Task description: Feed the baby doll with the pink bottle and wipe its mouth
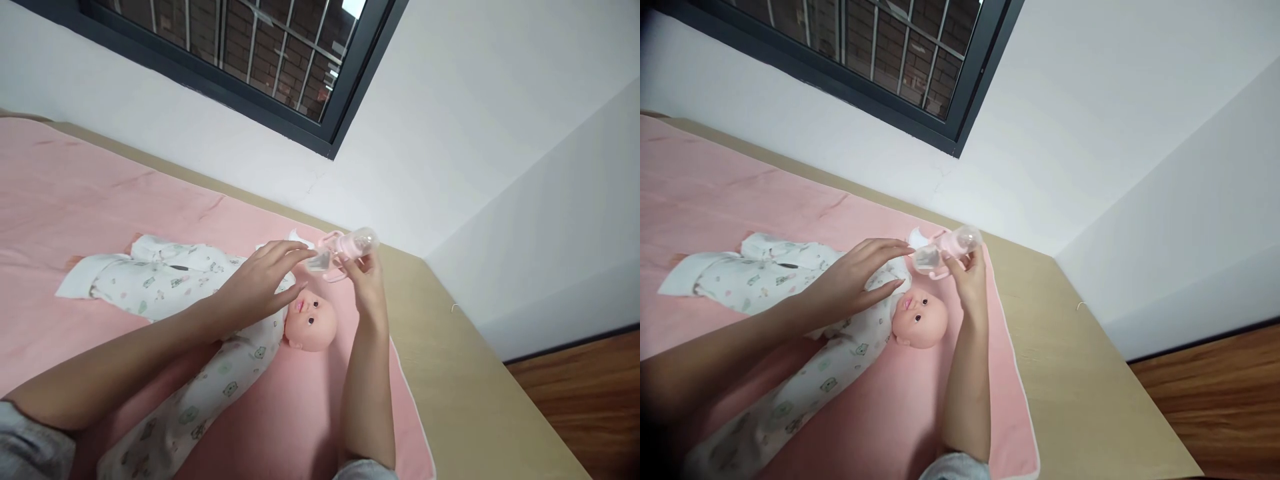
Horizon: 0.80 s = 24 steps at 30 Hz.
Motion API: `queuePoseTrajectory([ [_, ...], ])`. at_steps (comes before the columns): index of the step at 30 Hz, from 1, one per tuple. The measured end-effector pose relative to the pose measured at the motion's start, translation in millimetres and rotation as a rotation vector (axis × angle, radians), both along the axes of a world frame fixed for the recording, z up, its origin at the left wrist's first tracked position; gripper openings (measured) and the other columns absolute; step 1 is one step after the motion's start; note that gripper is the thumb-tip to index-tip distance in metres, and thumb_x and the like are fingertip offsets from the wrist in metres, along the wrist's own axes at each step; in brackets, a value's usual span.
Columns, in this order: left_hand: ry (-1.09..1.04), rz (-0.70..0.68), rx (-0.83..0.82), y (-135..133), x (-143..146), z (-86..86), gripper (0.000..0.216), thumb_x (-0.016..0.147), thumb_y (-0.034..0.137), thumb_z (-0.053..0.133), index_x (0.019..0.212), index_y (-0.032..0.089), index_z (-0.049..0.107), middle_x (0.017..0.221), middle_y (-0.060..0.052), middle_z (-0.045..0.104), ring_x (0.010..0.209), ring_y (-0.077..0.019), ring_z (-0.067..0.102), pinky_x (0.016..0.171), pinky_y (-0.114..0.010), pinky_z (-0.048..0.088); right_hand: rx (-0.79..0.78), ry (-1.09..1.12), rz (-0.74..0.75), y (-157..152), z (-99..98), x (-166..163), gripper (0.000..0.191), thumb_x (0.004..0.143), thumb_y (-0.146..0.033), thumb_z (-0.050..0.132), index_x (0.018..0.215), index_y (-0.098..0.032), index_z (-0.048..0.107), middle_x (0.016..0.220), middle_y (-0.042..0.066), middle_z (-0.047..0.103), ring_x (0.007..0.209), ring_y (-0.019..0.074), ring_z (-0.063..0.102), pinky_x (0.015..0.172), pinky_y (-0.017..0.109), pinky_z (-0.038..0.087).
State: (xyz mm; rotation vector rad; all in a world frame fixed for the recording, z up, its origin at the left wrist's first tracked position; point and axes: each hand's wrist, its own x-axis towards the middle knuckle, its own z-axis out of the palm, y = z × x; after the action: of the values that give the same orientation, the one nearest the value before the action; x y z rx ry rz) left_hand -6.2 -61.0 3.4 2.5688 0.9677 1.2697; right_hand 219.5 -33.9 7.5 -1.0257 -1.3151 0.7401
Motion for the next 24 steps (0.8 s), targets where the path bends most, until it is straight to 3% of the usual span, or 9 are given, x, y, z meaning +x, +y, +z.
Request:
queuePoseTrajectory([
  [5, -0.04, 0.107, 0.085, 7.4, 0.6, -3.0, 0.052, 0.093, 0.033, 0.054, 0.14, 0.016, 0.04, 0.137, -0.011, 0.057, 0.124, -0.0247, 0.053, 0.104, -0.04, 0.041, -0.021, -0.019, 0.103, -24.7, 4.1, -57.8, 0.044, 0.074, -0.036, 0.076, 0.112, -0.024, 0.057, 0.118, 0.005, 0.065, 0.11, 0.0192, 0.062, 0.081, 0.029, 0.057],
  [10, -0.046, 0.143, 0.076, 17.1, -3.5, -5.1, 0.061, 0.088, 0.04, 0.058, 0.139, 0.013, 0.04, 0.133, -0.014, 0.06, 0.118, -0.028, 0.058, 0.102, -0.042, 0.043, -0.015, 0.024, 0.148, -37.1, -1.5, -85.3, 0.043, 0.078, -0.035, 0.074, 0.114, -0.025, 0.052, 0.116, 0.004, 0.063, 0.11, 0.0179, 0.06, 0.083, 0.029, 0.057],
  [14, -0.027, 0.118, -0.041, 21.0, -8.0, -1.4, 0.063, 0.081, 0.038, 0.061, 0.137, 0.014, 0.044, 0.136, -0.012, 0.059, 0.12, -0.0288, 0.057, 0.105, -0.043, 0.04, -0.001, -0.049, 0.2, -37.9, -6.4, -90.3, 0.047, 0.078, -0.038, 0.073, 0.119, -0.027, 0.053, 0.122, 0.005, 0.06, 0.115, 0.0196, 0.058, 0.09, 0.034, 0.056],
  [19, 0.059, 0.165, -0.097, 23.9, -11.6, -0.1, 0.054, 0.07, 0.018, 0.056, 0.124, 0.02, 0.054, 0.127, -0.005, 0.065, 0.117, -0.0269, 0.058, 0.106, -0.044, 0.038, 0.094, -0.085, 0.085, -38.1, -1.4, -81.5, 0.064, 0.075, -0.038, 0.077, 0.131, -0.031, 0.047, 0.138, 0.006, 0.052, 0.128, 0.022, 0.051, 0.102, 0.041, 0.051],
  [24, 0.134, 0.208, -0.051, 20.9, -12.5, -1.8, 0.046, 0.072, 0.019, 0.057, 0.118, 0.017, 0.058, 0.117, -0.009, 0.067, 0.111, -0.0291, 0.059, 0.099, -0.045, 0.041, 0.074, -0.098, 0.127, -42.4, 5.0, -76.4, 0.044, 0.078, -0.039, 0.074, 0.118, -0.028, 0.059, 0.127, 0.006, 0.061, 0.116, 0.0214, 0.059, 0.093, 0.037, 0.055],
])
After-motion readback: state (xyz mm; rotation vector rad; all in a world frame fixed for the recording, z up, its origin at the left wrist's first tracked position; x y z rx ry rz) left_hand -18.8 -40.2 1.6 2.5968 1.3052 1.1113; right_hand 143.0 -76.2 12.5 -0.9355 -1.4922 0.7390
